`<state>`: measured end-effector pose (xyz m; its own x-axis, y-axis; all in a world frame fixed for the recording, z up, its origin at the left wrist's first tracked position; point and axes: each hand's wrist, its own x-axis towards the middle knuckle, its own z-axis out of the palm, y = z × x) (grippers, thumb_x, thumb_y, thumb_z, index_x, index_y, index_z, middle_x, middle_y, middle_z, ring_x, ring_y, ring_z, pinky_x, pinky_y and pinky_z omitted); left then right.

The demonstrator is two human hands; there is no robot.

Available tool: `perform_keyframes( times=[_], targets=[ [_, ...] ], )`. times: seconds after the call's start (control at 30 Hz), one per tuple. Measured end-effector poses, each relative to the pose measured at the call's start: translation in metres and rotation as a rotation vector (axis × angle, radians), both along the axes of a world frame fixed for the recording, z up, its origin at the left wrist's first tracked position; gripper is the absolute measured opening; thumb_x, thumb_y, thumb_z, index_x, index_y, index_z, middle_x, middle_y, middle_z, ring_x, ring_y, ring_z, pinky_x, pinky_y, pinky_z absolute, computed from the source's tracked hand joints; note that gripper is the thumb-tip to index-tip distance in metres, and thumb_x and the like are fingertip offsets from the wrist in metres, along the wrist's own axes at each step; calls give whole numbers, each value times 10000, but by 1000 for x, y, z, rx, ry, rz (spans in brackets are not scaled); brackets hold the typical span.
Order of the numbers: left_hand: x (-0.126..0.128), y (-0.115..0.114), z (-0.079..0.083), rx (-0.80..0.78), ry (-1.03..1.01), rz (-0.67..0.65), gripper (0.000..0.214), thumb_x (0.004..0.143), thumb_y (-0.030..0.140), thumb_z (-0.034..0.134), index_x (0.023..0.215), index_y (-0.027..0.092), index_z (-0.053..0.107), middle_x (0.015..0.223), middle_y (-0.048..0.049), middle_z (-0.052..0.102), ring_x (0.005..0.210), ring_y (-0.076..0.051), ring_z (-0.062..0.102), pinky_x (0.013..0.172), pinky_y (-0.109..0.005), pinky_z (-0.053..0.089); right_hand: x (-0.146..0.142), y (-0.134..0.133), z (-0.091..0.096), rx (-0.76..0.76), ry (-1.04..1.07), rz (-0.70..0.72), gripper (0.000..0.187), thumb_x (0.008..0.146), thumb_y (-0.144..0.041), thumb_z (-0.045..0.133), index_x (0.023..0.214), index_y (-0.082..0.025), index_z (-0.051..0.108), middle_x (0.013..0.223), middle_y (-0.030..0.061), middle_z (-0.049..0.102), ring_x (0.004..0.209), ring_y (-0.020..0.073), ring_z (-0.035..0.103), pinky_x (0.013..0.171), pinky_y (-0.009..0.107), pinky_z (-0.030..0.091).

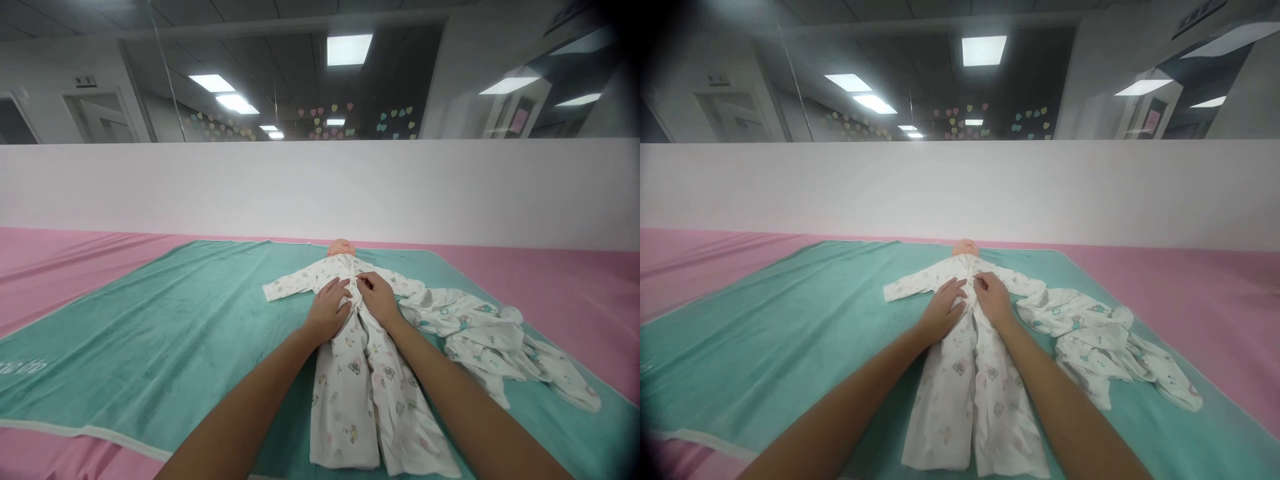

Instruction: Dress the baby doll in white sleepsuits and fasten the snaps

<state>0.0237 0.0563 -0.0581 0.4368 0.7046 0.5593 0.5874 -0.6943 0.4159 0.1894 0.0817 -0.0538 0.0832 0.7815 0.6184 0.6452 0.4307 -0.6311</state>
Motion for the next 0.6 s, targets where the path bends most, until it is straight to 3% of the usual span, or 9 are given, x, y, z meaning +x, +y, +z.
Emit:
perform_keyframes(
  times=[0.1, 0.37, 0.6],
  targets=[
    [5, 4, 0, -17, 28, 23, 370, 830, 228, 411, 1191, 265, 482, 1410, 11, 395, 1348, -198, 237, 1110, -462, 213, -1, 0, 1, -6, -10, -14, 229, 809, -337, 427, 821, -210, 617, 801, 26, 604, 704, 167, 518, 689, 299, 396],
    [16, 14, 6, -61, 23, 37, 731, 678, 163, 455, 1371, 297, 267, 1437, -3, 341, 1356, -234, 207, 1107, -533, 132, -1, 1, 0, -1, -8, 54, 229, 836, -340, 404, 852, -236, 606, 833, 11, 591, 747, 165, 530, 715, 294, 396],
    [22, 23, 13, -48, 17, 56, 721, 582, 135, 473, 1280, 302, 408, 1335, -8, 447, 1277, -245, 303, 1094, -463, 193, -1, 3, -2, -5, 9, 35, 204, 806, -311, 409, 824, -223, 592, 824, 17, 597, 744, 173, 528, 708, 300, 399]
  ],
)
